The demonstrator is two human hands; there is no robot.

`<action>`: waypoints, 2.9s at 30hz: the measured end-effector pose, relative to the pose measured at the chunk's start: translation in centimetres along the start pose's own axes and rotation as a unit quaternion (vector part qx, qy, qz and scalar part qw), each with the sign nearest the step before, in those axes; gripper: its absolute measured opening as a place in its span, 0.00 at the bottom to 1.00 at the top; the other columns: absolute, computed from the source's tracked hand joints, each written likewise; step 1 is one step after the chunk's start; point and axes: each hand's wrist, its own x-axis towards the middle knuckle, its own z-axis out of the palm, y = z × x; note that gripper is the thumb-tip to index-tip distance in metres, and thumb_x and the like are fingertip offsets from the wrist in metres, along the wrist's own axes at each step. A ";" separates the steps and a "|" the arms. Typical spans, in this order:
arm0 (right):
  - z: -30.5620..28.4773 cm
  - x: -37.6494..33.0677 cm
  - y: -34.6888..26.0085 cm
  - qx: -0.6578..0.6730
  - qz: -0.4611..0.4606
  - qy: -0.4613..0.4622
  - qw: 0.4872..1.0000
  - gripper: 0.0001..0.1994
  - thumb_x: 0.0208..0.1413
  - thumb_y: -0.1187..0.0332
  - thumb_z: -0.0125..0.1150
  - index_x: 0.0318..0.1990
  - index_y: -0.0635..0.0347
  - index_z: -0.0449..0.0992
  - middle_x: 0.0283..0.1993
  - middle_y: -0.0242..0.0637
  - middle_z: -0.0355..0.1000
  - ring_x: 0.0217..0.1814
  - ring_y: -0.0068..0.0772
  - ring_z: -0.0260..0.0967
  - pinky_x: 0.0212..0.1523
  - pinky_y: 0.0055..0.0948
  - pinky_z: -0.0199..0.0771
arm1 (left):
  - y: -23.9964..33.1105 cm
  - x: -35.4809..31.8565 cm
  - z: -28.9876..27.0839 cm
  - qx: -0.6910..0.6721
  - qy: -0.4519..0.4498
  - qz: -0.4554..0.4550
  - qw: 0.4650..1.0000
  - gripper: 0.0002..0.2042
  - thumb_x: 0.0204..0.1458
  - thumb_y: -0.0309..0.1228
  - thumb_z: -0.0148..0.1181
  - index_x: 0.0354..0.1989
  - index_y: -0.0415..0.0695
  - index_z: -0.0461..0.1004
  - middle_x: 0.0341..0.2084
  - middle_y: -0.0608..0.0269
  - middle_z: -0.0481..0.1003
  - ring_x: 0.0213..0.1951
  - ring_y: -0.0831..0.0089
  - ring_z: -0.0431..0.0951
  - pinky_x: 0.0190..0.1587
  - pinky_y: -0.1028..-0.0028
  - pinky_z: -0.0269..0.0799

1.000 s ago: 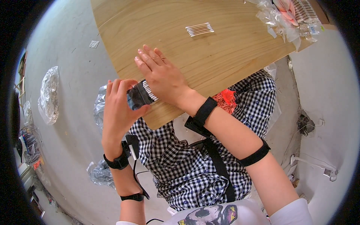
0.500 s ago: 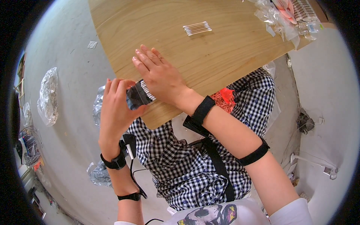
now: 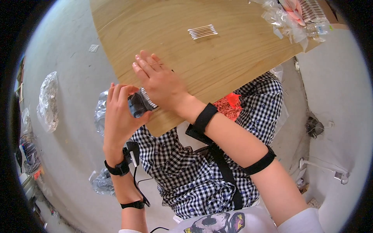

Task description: Organize cotton swabs into a neat stack and place them into a small plastic package.

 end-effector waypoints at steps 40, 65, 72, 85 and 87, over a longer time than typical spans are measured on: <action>-12.3 -8.2 21.9 -0.022 0.300 0.160 0.940 0.23 0.63 0.63 0.52 0.62 0.64 0.63 0.68 0.53 0.58 0.74 0.55 0.47 0.72 0.45 0.47 | 5.4 -3.7 5.1 0.177 -0.060 -0.065 0.980 0.52 0.51 0.58 0.56 0.70 0.29 0.39 0.72 0.41 0.40 0.73 0.50 0.37 0.72 0.53 0.32; -11.9 -15.4 6.0 -0.055 0.112 -0.035 0.992 0.28 0.50 0.75 0.58 0.62 0.61 0.64 0.64 0.43 0.63 0.71 0.47 0.55 0.72 0.51 0.48 | 5.8 -3.6 5.4 0.173 -0.050 -0.069 0.981 0.49 0.52 0.49 0.61 0.71 0.30 0.39 0.72 0.42 0.41 0.74 0.53 0.37 0.72 0.52 0.28; -11.5 -14.5 6.6 -0.081 0.058 0.009 0.995 0.15 0.47 0.78 0.62 0.45 0.59 0.76 0.52 0.33 0.73 0.64 0.38 0.65 0.71 0.50 0.51 | 4.9 -4.3 4.7 0.034 0.083 -0.105 0.990 0.45 0.54 0.41 0.63 0.71 0.34 0.40 0.71 0.44 0.46 0.73 0.52 0.42 0.72 0.52 0.29; -9.8 -8.5 -1.9 0.649 0.370 0.023 0.664 0.07 0.58 0.75 0.62 0.42 0.65 0.74 0.39 0.33 0.75 0.42 0.23 0.75 0.46 0.24 0.77 | 7.7 -5.0 4.6 -0.363 0.137 -0.103 0.916 0.25 0.52 0.22 0.64 0.60 0.38 0.67 0.40 0.63 0.76 0.43 0.78 0.76 0.41 0.78 0.70; -9.3 -8.1 -2.6 0.653 0.357 0.009 0.667 0.07 0.58 0.74 0.62 0.42 0.65 0.74 0.39 0.33 0.75 0.42 0.22 0.75 0.46 0.23 0.77 | 7.6 -5.4 4.7 -0.382 0.124 -0.136 0.906 0.25 0.53 0.22 0.64 0.61 0.38 0.66 0.40 0.64 0.76 0.41 0.80 0.75 0.39 0.80 0.69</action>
